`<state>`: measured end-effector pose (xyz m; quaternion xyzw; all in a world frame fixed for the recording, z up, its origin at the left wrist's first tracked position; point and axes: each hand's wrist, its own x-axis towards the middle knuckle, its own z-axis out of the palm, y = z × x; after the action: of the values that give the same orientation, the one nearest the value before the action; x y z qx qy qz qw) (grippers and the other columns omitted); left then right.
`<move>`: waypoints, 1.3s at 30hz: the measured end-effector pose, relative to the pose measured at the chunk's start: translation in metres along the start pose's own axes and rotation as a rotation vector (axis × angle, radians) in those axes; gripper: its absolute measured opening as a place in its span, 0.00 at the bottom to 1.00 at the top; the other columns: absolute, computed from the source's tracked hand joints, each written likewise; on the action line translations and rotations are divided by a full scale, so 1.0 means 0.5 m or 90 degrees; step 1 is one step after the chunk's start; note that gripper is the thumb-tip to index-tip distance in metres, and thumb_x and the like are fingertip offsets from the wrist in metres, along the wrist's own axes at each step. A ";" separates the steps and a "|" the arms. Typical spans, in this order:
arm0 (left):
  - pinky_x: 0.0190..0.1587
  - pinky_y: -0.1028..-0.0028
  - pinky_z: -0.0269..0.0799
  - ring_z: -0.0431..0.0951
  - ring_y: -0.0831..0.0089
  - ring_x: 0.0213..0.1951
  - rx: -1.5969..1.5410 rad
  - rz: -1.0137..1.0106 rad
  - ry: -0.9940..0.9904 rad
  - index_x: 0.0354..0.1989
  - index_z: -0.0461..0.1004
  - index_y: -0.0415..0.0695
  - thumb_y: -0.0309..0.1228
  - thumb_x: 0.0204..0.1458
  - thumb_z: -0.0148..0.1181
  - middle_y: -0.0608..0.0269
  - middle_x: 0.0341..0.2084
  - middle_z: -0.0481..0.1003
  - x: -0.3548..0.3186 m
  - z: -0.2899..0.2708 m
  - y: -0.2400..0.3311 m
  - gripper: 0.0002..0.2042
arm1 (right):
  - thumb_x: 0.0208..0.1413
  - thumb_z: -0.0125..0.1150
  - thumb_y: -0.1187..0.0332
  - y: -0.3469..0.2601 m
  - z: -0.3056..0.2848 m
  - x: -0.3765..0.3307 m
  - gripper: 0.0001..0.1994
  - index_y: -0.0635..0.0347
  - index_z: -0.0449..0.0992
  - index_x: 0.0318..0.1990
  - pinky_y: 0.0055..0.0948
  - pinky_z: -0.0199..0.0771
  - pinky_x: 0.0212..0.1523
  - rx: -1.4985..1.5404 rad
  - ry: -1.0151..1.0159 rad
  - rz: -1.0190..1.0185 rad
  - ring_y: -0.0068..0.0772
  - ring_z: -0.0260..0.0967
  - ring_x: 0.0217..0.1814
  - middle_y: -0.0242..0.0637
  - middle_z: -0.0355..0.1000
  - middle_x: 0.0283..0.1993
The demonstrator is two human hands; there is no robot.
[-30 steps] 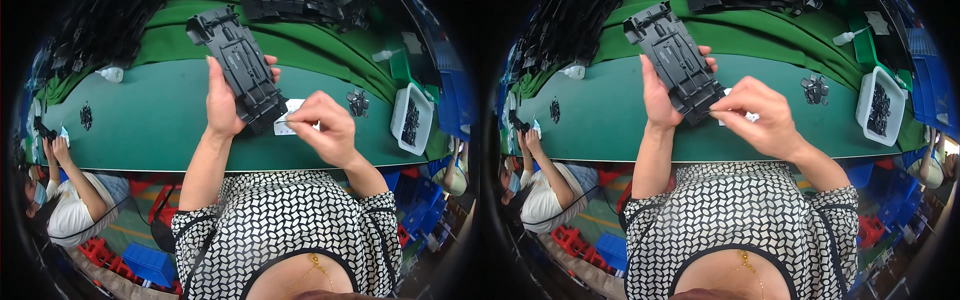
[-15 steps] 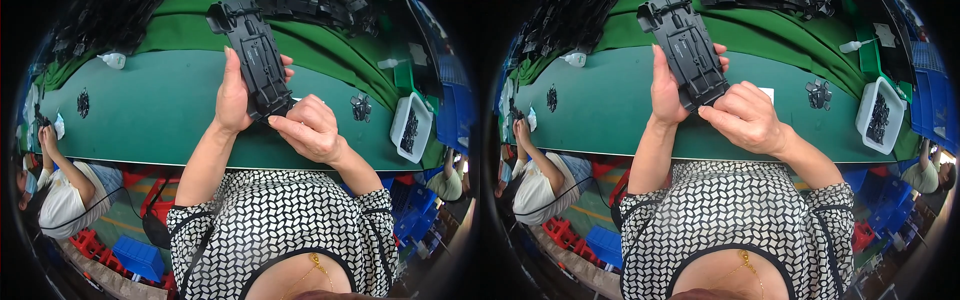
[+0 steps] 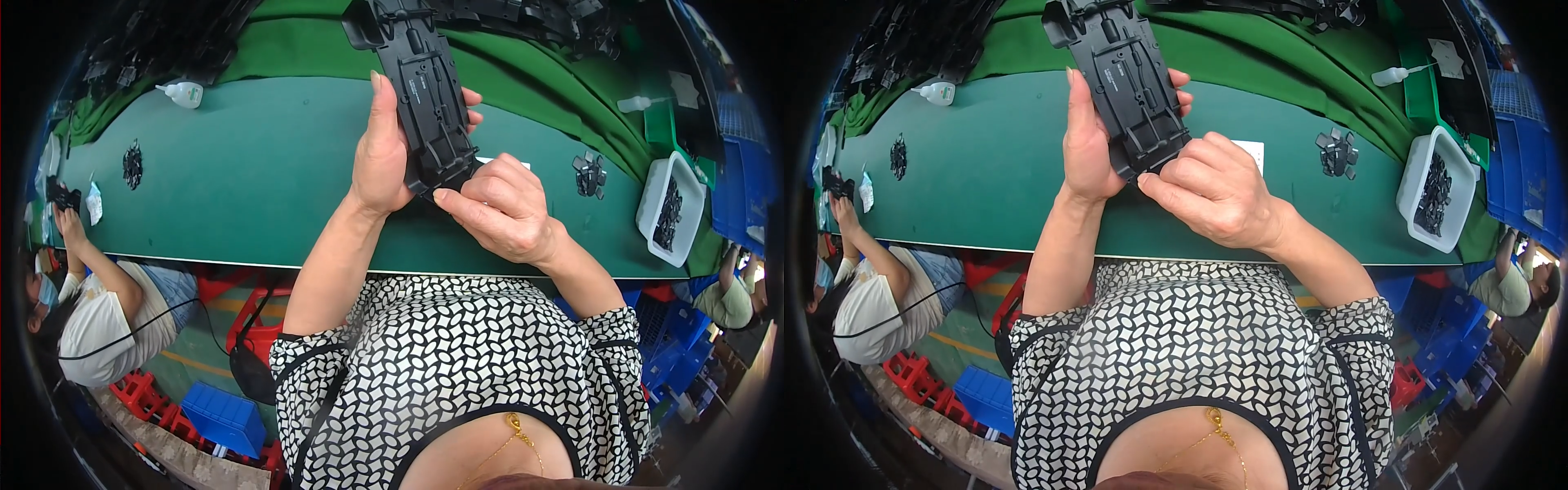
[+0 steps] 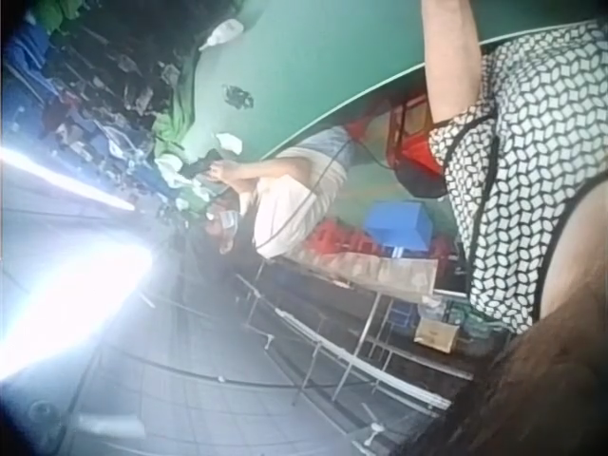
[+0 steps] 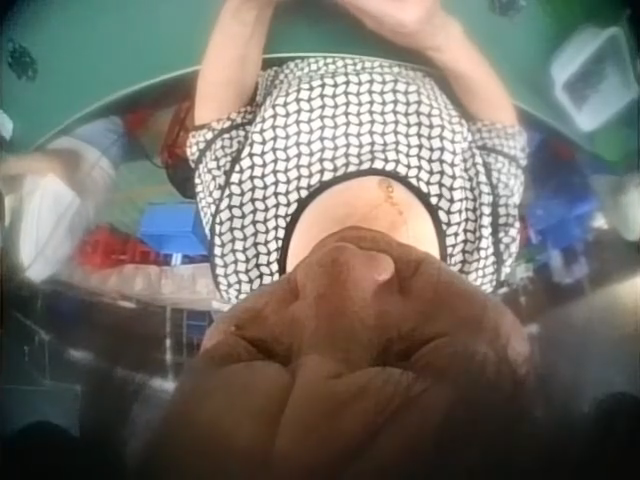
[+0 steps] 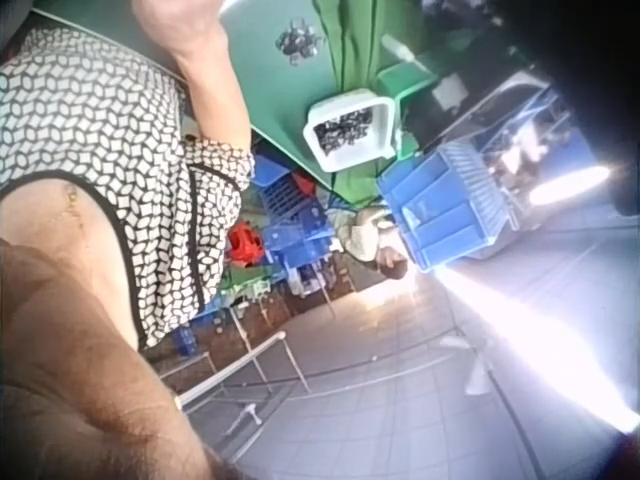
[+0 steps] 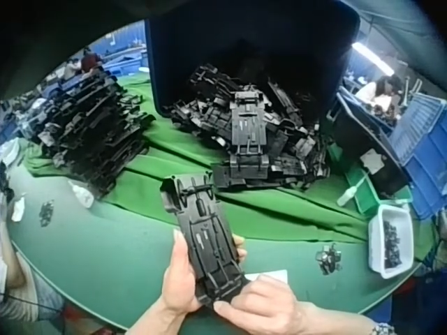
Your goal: Assembling plastic components onto a toy car chassis at a factory workbench.
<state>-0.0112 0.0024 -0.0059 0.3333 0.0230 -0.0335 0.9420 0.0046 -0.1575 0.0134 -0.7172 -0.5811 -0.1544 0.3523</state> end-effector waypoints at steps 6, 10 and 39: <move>0.47 0.70 0.72 0.73 0.70 0.44 0.006 0.003 -0.005 0.50 0.67 0.38 0.62 0.58 0.23 0.57 0.44 0.72 0.000 -0.001 -0.002 0.38 | 0.33 0.61 0.73 0.000 0.001 0.000 0.14 0.63 0.78 0.34 0.25 0.56 0.22 0.005 -0.009 -0.009 0.26 0.62 0.25 0.28 0.65 0.25; 0.47 0.71 0.72 0.73 0.71 0.44 0.004 0.001 -0.009 0.50 0.67 0.38 0.62 0.58 0.23 0.57 0.43 0.72 -0.002 -0.002 -0.003 0.37 | 0.33 0.59 0.72 0.001 0.001 0.002 0.15 0.64 0.78 0.34 0.26 0.56 0.23 -0.005 -0.011 -0.030 0.26 0.62 0.25 0.29 0.65 0.25; 0.50 0.67 0.71 0.73 0.66 0.45 0.061 0.015 -0.008 0.54 0.62 0.36 0.62 0.58 0.21 0.51 0.46 0.70 -0.007 0.000 -0.001 0.39 | 0.30 0.59 0.71 -0.002 0.003 0.010 0.16 0.63 0.77 0.34 0.24 0.55 0.22 -0.051 -0.031 -0.067 0.25 0.62 0.25 0.29 0.66 0.26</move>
<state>-0.0146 0.0023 -0.0059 0.3779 0.0120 -0.0255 0.9254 0.0049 -0.1527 0.0159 -0.7025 -0.6200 -0.1783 0.3006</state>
